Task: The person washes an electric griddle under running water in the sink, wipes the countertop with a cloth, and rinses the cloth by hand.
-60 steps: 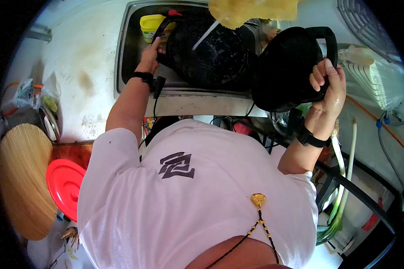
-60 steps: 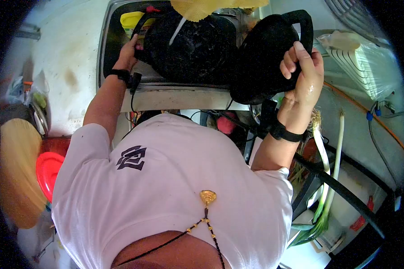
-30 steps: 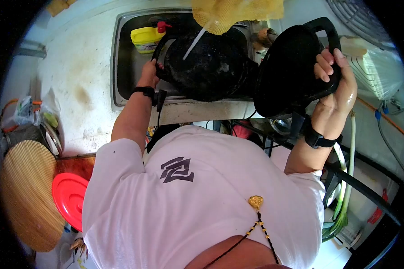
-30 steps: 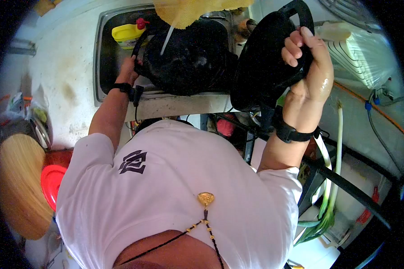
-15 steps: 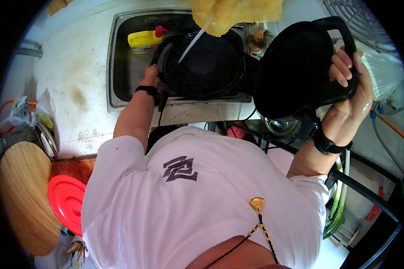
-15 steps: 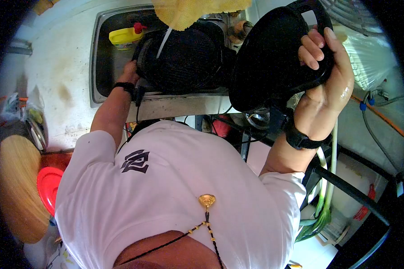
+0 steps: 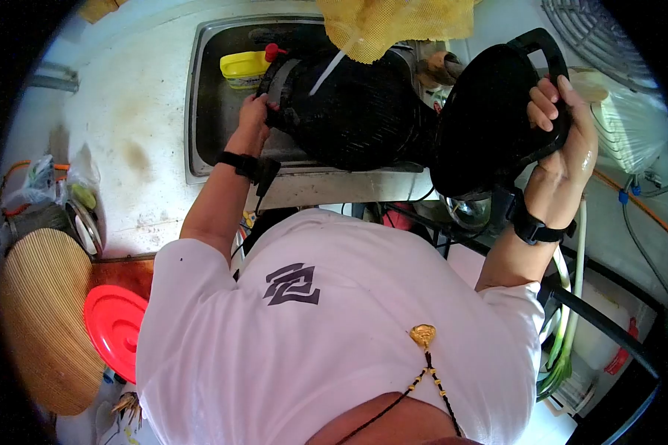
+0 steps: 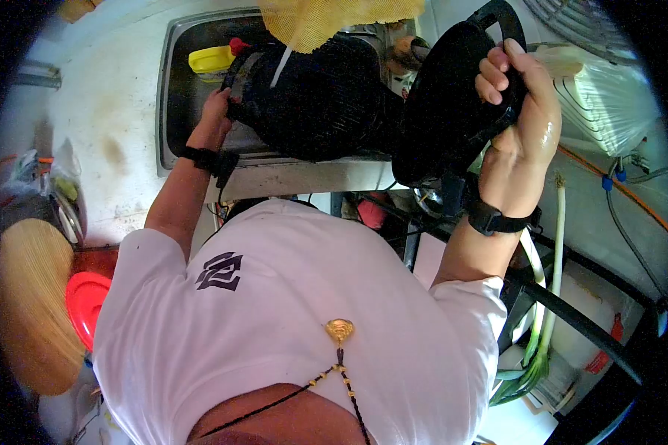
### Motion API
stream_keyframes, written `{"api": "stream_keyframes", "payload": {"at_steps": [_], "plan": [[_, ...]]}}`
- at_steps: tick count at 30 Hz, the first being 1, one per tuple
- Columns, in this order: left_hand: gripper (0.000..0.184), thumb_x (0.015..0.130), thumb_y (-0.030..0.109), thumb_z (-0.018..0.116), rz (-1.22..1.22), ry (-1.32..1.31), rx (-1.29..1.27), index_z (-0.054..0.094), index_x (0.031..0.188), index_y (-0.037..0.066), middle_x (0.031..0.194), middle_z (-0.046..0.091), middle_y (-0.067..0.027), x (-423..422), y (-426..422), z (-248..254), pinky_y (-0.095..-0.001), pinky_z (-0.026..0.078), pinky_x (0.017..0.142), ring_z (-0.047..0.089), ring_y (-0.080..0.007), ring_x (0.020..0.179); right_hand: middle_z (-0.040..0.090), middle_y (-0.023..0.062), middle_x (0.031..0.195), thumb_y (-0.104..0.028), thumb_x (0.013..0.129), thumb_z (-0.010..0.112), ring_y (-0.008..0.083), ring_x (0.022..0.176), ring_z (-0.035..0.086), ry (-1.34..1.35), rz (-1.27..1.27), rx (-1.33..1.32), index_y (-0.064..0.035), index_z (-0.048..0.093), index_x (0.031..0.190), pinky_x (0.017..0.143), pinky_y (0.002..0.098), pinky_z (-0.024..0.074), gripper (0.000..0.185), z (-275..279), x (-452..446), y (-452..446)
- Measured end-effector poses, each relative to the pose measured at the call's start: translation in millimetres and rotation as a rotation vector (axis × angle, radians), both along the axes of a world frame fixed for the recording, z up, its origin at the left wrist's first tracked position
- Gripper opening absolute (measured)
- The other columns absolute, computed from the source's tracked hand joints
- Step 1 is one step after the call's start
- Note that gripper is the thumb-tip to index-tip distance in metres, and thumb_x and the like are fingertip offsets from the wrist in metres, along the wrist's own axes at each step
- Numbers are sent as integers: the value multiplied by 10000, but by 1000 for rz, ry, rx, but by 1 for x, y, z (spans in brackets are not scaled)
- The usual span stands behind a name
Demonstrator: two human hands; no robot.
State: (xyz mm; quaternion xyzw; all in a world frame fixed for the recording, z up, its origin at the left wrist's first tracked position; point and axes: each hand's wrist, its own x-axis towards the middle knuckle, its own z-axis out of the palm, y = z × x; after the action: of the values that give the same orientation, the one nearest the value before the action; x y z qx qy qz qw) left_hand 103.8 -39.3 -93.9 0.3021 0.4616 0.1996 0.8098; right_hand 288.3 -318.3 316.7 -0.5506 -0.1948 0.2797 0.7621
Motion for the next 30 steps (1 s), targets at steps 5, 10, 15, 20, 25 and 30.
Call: {"api": "stream_keyframes", "payload": {"at_steps": [5,10,15,20,25,30], "plan": [[277,951,108,469,-12,-39,-83,445,1197,-17,805,552,-107,-10,1,20,-385,496,634,567,-220,675,467,69,757,-61,880,559,104,609,425,35,36,-8,38,473,855,478,219,338,134,-7,10,0],[246,961,103,431,-15,-25,-57,450,1176,-15,809,558,-116,-7,-9,30,-376,499,618,568,-226,673,474,69,752,-71,890,558,112,607,429,8,8,-62,23,479,830,477,227,339,137,-19,9,7],[220,970,117,407,-99,58,-75,469,1139,-9,807,565,-119,-5,-13,28,-372,508,627,577,-229,682,487,79,744,-76,889,570,121,605,436,-6,8,-90,17,482,815,479,234,341,148,-25,14,12],[248,976,126,394,-117,-13,-61,460,1186,9,817,571,-112,5,-12,14,-373,516,634,581,-228,686,498,81,733,-70,877,590,126,587,442,14,-56,-95,23,490,824,476,243,343,146,-30,16,12],[241,973,127,391,-142,71,-25,483,1164,14,825,612,-115,14,-23,33,-372,500,633,589,-226,692,500,81,729,-69,873,594,133,582,458,18,-15,-94,30,488,839,476,254,349,149,-39,25,14],[229,985,173,410,-183,1,-14,504,1146,39,838,622,-82,17,-37,33,-371,518,627,613,-202,708,505,85,730,-62,867,597,137,582,463,53,-71,-124,27,482,836,476,256,352,149,-47,25,19]]}}
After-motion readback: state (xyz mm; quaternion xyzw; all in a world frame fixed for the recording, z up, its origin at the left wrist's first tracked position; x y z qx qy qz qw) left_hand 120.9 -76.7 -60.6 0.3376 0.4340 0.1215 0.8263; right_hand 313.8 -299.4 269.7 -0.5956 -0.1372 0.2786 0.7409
